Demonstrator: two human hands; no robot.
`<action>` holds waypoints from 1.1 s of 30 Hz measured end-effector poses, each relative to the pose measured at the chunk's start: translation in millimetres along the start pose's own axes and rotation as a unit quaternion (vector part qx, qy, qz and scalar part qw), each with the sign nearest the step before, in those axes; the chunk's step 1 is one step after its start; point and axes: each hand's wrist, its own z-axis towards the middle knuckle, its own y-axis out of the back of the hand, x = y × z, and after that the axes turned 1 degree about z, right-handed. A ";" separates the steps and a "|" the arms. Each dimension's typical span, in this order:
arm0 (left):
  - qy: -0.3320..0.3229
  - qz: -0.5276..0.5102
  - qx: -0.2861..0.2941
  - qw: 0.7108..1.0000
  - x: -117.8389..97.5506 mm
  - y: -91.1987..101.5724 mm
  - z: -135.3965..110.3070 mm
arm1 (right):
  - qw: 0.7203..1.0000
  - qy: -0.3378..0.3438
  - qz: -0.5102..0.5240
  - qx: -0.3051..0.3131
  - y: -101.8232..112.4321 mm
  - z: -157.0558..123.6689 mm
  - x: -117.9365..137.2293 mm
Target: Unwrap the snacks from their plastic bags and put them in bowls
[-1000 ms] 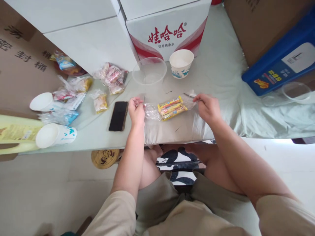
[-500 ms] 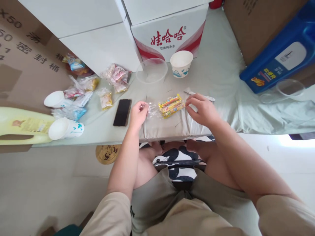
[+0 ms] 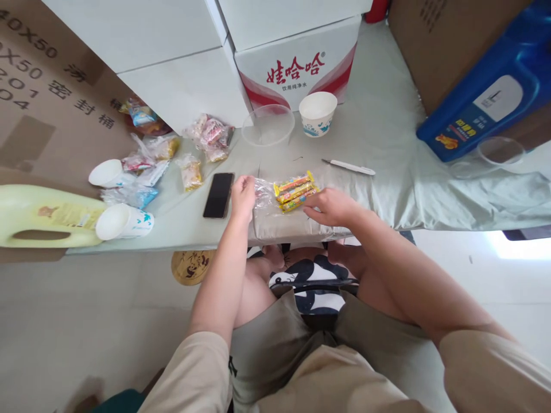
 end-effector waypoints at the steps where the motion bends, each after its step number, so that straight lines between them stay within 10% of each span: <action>1: 0.025 -0.010 0.008 1.000 0.6 -0.9 0.1 | 0.999 -0.016 0.007 0.028 -1.0 -0.5 1.1; 9: 0.103 0.108 0.203 0.968 4.0 -0.8 -8.7 | 0.992 -0.123 -0.015 -0.023 -9.0 9.0 0.6; 14: 0.153 -0.059 0.203 0.965 -4.1 -5.0 -12.3 | 0.995 0.003 0.018 -0.093 -23.4 18.0 -6.7; 19: 0.228 -0.177 0.255 0.923 -13.7 -4.5 -17.0 | 0.995 -0.008 0.029 -0.095 -33.4 21.5 -7.3; 33: 0.197 -0.169 0.092 0.961 -0.6 -11.9 -5.4 | 0.986 -0.031 0.059 -0.152 -32.5 29.5 -3.4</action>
